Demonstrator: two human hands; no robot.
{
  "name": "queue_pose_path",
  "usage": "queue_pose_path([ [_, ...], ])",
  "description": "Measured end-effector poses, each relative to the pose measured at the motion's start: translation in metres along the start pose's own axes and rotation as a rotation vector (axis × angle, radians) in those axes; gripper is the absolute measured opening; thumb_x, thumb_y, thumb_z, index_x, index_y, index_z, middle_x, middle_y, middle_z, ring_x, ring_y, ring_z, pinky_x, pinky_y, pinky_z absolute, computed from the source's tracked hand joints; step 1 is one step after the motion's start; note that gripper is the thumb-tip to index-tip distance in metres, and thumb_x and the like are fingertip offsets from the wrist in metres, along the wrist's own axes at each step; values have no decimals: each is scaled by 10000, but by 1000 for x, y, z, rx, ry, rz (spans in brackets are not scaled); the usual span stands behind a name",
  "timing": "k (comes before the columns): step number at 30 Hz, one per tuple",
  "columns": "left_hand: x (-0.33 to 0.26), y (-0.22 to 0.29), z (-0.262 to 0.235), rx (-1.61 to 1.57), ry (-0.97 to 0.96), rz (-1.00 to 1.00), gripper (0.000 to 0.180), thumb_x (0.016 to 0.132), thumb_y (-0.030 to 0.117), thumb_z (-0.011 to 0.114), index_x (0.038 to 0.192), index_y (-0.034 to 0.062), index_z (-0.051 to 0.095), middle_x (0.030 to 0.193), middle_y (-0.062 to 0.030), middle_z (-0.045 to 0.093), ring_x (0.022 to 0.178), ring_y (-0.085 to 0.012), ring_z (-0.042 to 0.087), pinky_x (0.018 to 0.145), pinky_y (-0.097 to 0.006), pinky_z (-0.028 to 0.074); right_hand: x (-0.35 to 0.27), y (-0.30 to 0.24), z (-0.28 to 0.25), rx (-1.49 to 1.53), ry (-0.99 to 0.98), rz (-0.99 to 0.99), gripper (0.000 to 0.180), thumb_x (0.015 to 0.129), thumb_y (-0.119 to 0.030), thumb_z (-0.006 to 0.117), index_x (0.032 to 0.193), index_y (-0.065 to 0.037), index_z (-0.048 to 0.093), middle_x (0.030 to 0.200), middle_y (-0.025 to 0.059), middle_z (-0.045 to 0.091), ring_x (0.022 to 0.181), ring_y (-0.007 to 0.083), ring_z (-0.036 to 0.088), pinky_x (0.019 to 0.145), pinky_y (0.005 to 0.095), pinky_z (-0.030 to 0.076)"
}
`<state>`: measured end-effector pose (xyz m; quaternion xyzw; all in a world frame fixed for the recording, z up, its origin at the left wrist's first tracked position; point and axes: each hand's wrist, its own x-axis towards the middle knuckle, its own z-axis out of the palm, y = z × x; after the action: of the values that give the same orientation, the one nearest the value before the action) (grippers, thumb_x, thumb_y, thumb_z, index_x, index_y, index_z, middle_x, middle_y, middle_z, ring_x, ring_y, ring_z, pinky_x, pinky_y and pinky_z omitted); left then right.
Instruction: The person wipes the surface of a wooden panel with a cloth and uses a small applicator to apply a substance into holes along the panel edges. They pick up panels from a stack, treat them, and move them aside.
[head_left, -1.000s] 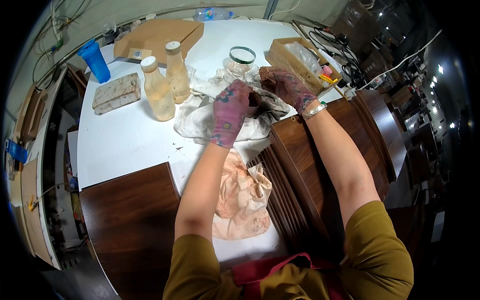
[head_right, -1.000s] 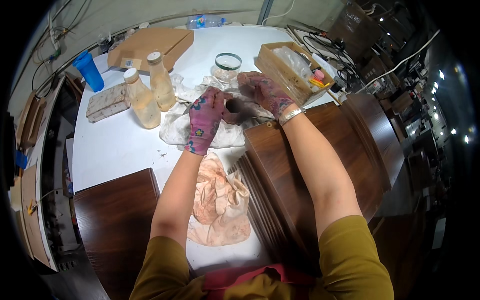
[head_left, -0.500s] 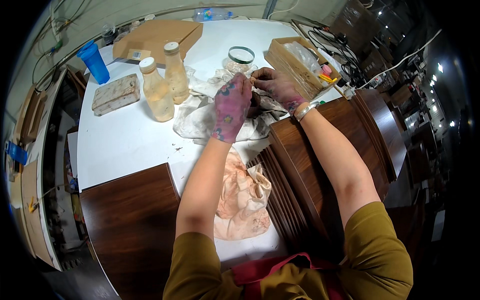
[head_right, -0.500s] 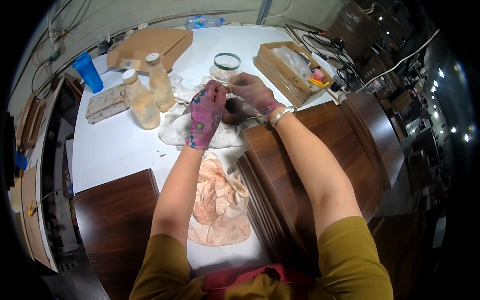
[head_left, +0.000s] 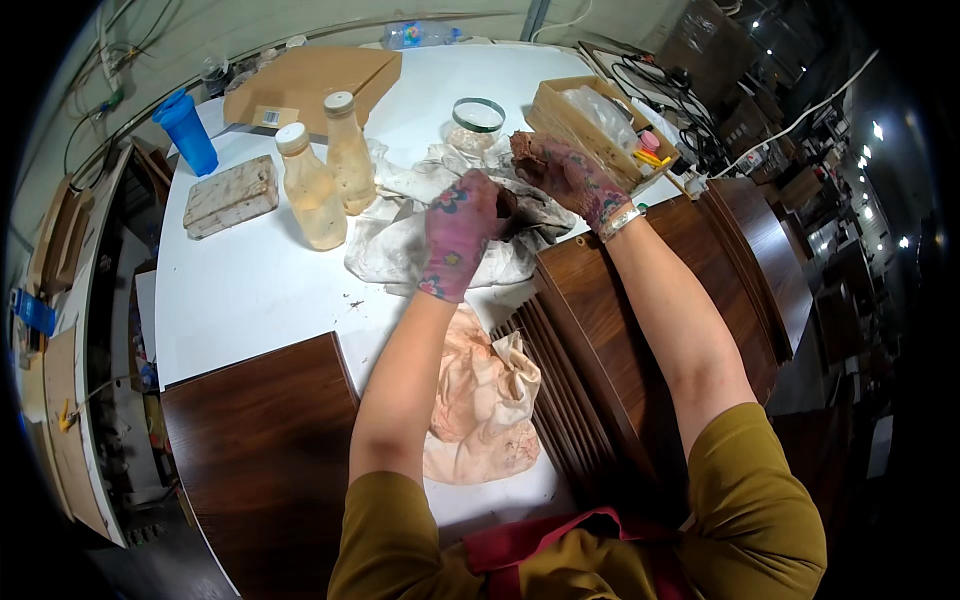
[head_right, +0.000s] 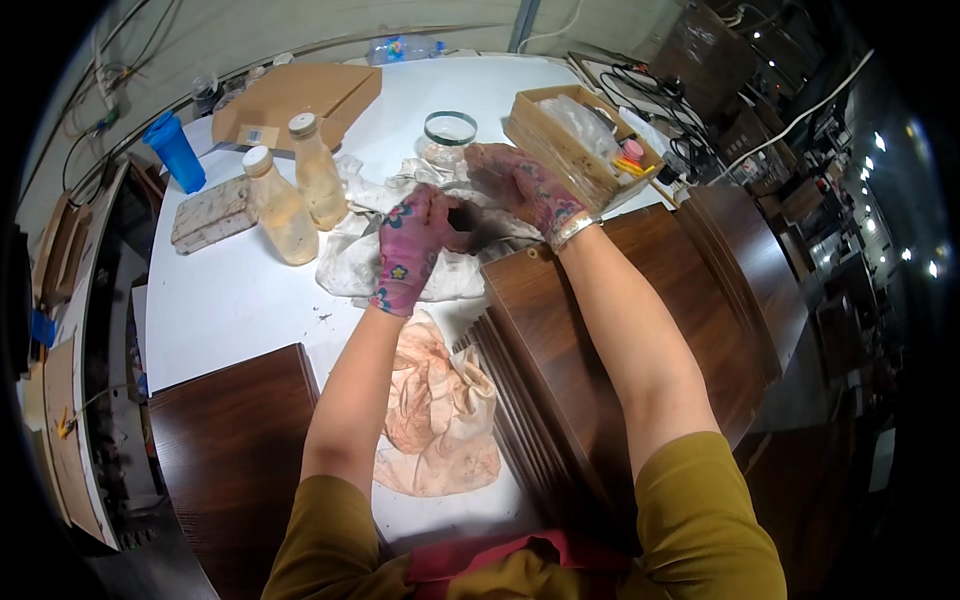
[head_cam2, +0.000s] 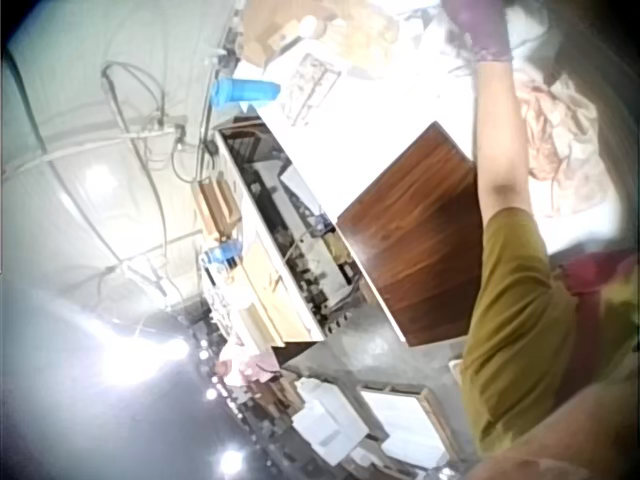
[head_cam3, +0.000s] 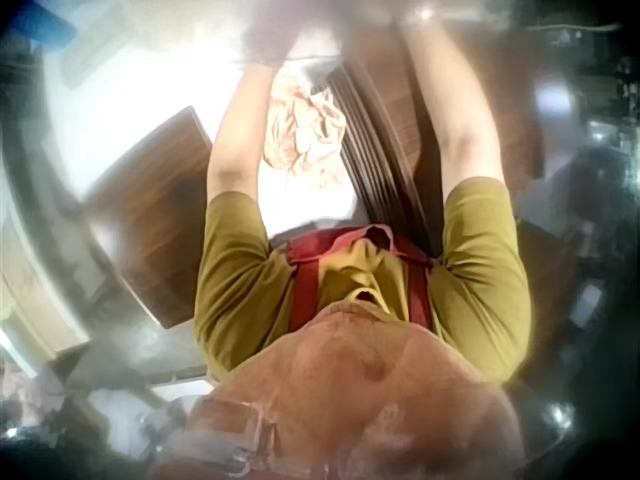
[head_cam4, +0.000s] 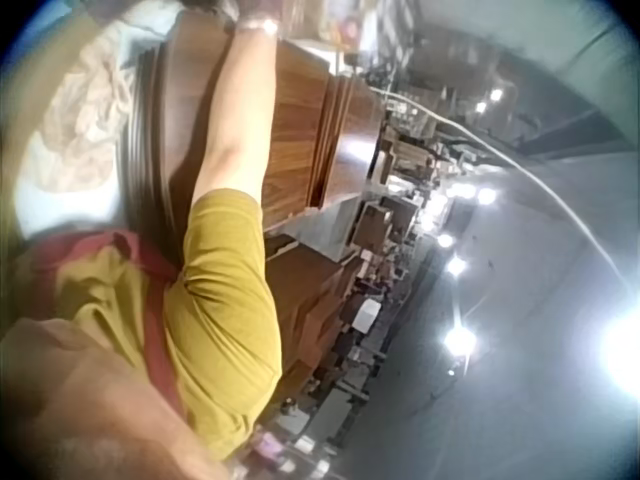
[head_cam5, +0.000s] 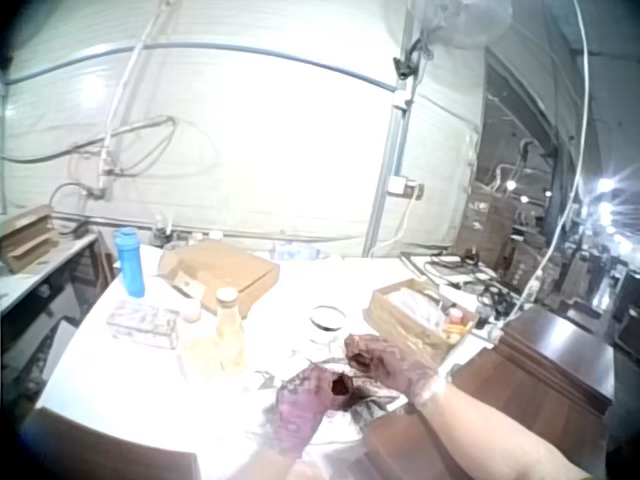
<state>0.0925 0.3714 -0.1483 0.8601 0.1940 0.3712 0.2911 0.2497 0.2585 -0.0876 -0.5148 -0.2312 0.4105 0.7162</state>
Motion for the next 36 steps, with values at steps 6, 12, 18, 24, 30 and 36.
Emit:
queue_pose_path([
  [6, 11, 15, -25, -116, 237, 85, 138, 971, 198, 595, 959, 64, 628, 861, -130, 708, 775, -339, 681, 687, -415, 534, 1, -5, 1, -86, -124, 34, 196, 937, -110, 661, 1119, -39, 655, 1036, 7, 663, 949, 120, 618, 895, 268, 496],
  [12, 22, 16, -26, -63, 249, 126, 121, 960, 195, 606, 953, 75, 626, 840, -136, 691, 750, -338, 678, 658, -421, 546, -5, 1, 23, -378, -10, -73, 169, 939, -67, 654, 1101, -19, 662, 1024, 29, 674, 943, 115, 619, 885, 254, 494],
  [18, 16, 13, -12, -66, 169, 144, 146, 970, 211, 585, 961, 74, 633, 845, -145, 690, 778, -347, 680, 680, -427, 545, 11, 17, 8, -550, 50, -130, 207, 888, -173, 739, 1059, -64, 699, 1026, 30, 685, 1000, 112, 613, 871, 263, 478],
  [24, 6, 7, -1, 103, 27, 182, 178, 971, 237, 558, 985, 86, 651, 907, -135, 695, 811, -346, 680, 708, -440, 545, 11, 13, 13, -489, 16, -85, 120, 927, -69, 673, 1043, -36, 679, 1036, 34, 677, 951, 117, 620, 848, 260, 491],
  [30, -2, -3, 17, 185, -38, 187, 177, 971, 238, 541, 973, 99, 649, 881, -131, 696, 798, -334, 684, 707, -444, 553, 8, 0, -17, 113, -193, -9, 210, 903, -39, 674, 1111, -45, 695, 1209, 92, 651, 1105, 149, 615, 985, 293, 515],
  [36, -6, -2, 25, 330, -177, 128, 138, 932, 191, 553, 937, 111, 666, 921, -108, 699, 867, -322, 678, 775, -422, 535, -10, -11, 6, 220, -171, -36, 322, 906, -45, 632, 1225, -9, 616, 1140, 80, 644, 1053, 182, 612, 908, 320, 527],
])
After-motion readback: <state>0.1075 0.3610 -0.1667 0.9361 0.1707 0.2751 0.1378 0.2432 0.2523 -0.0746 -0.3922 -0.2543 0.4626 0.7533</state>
